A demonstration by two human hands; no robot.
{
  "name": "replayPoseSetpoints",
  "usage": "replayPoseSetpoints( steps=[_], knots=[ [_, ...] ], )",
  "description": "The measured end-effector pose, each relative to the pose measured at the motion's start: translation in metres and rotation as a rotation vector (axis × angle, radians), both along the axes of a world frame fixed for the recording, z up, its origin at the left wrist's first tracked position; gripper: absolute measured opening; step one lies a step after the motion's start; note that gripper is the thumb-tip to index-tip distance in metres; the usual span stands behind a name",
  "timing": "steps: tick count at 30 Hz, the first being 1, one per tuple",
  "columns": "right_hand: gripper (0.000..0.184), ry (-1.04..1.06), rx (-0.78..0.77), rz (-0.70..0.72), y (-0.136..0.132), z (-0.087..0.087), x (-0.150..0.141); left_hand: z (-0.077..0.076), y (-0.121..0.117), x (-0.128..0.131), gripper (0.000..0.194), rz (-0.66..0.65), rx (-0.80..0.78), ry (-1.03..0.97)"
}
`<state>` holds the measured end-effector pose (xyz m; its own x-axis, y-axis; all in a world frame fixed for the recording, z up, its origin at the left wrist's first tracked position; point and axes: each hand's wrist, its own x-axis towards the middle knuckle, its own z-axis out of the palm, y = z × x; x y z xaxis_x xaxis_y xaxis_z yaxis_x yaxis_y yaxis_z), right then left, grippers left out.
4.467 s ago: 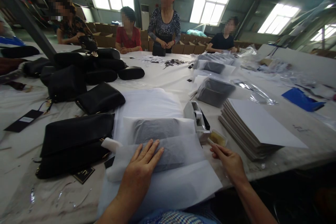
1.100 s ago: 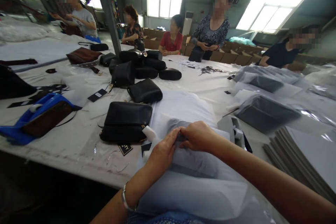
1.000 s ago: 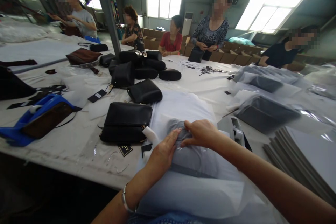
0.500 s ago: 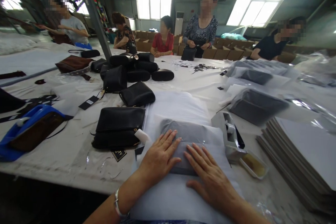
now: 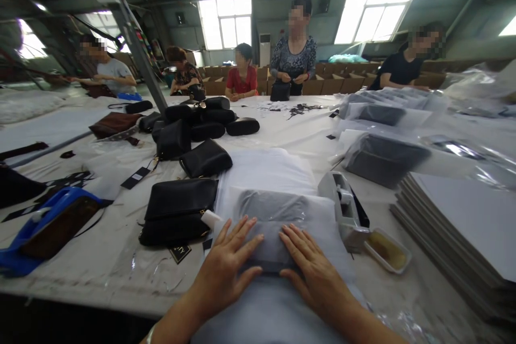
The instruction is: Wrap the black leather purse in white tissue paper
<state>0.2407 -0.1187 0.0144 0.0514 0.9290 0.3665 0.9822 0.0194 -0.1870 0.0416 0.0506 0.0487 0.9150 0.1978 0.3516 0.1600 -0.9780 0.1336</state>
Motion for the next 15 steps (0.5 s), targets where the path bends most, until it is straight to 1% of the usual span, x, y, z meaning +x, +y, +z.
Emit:
replayPoseSetpoints(
  steps=[2, 4, 8, 10, 13, 15],
  knots=[
    [0.07, -0.012, -0.072, -0.027, 0.006, 0.006, -0.001, 0.001, -0.001, -0.004, 0.057, -0.008, 0.043, 0.04],
    [0.08, -0.004, -0.176, -0.055, 0.015, 0.015, -0.002, 0.001, 0.002, -0.004, 0.061, 0.002, 0.06, 0.065],
    [0.099, 0.026, -0.414, -0.112, 0.034, 0.044, -0.007, 0.005, 0.013, 0.004, 0.07, -0.036, 0.015, 0.129],
    [0.105, 0.029, -0.503, -0.127, 0.043, 0.058, -0.01, 0.009, 0.019, 0.008, 0.074, -0.052, -0.017, 0.149],
    [0.103, 0.024, -0.534, -0.092, 0.05, 0.073, -0.007, 0.019, 0.025, 0.011, 0.077, -0.045, -0.069, 0.156],
    [0.099, 0.016, -0.477, -0.028, 0.049, 0.072, 0.005, 0.029, 0.024, 0.011, 0.073, -0.023, -0.096, 0.134]
  ],
)
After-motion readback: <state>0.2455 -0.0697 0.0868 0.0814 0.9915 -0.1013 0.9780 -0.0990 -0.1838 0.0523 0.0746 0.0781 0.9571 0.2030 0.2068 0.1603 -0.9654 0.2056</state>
